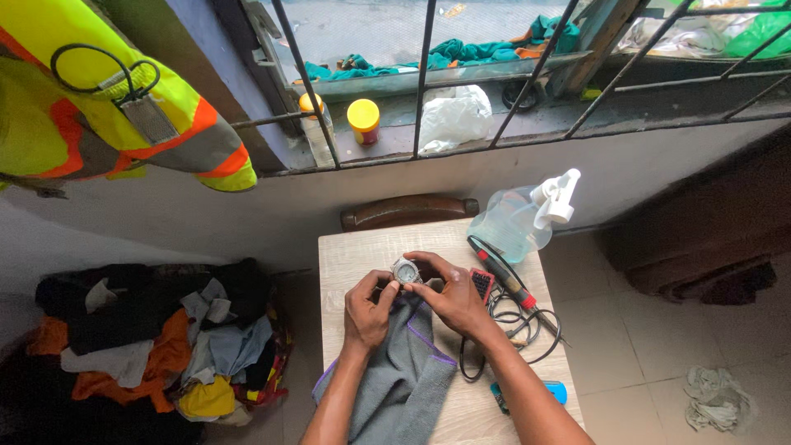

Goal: The person disassembles a wristwatch on a small table, removing the back casing and internal components by hand while using a cloth to hold the parts.

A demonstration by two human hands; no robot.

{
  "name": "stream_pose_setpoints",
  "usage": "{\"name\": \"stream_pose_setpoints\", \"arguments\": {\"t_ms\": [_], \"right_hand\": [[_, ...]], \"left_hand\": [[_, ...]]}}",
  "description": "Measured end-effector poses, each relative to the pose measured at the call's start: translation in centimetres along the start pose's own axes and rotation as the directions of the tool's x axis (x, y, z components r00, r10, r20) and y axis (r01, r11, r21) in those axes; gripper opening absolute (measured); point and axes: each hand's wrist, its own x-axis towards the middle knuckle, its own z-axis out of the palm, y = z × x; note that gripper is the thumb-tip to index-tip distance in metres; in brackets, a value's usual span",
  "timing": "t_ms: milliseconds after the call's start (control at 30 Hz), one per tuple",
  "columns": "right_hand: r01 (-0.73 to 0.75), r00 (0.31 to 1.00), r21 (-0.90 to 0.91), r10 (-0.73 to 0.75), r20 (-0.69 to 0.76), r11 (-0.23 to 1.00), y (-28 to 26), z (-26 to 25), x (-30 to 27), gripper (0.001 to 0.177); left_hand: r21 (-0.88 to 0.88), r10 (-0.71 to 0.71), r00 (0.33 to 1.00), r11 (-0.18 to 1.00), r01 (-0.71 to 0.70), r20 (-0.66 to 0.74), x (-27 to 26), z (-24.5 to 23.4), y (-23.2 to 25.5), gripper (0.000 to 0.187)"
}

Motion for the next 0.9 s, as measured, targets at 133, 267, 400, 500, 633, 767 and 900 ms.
{"name": "stream_pose_setpoints", "arguments": {"t_ms": [133, 267, 400, 500, 633, 767, 900], "right_hand": [[-0.029, 1.0, 0.023, 0.029, 0.005, 0.999, 0.04, 0.09, -0.11, 0.05], [-0.012, 1.0, 0.007, 0.012, -0.014, 1.0, 0.15, 0.16, -0.14, 0.05], [0.004, 1.0, 0.128, -0.002, -0.014, 0.992, 0.37, 0.04, -0.2, 0.047], [0.006, 1.0, 0.11, -0.005, -0.011, 0.994, 0.41, 0.04, -0.3, 0.045], [0.002, 1.0, 0.078, 0.0, -0.025, 0.997, 0.28, 0.15, -0.42, 0.044], [0.016, 1.0, 0.088, -0.013, -0.028, 0.996, 0.47, 0.18, -0.39, 0.044], [0.024, 1.0, 0.122, -0.022, -0.021, 0.992, 0.76, 0.12, -0.35, 0.042]], "left_hand": [[0.034, 0.002, 1.0, 0.999, -0.002, 0.003, 0.04, 0.0, -0.4, 0.014], [0.028, -0.005, 1.0, 1.0, 0.006, -0.006, 0.01, 0.12, -0.24, 0.015], [-0.047, -0.067, 0.998, 0.997, 0.066, -0.006, -0.02, 0.23, 0.21, 0.015], [-0.103, -0.081, 0.997, 0.991, 0.081, 0.006, 0.02, 0.12, -0.11, 0.015], [-0.141, -0.048, 0.999, 0.989, 0.048, 0.008, -0.17, 0.24, -0.76, 0.012], [-0.047, -0.05, 0.999, 0.998, 0.05, -0.001, -0.25, 0.35, -0.52, 0.014], [0.045, -0.06, 0.998, 0.997, 0.06, 0.014, -0.35, 0.28, 0.06, 0.016]]}}
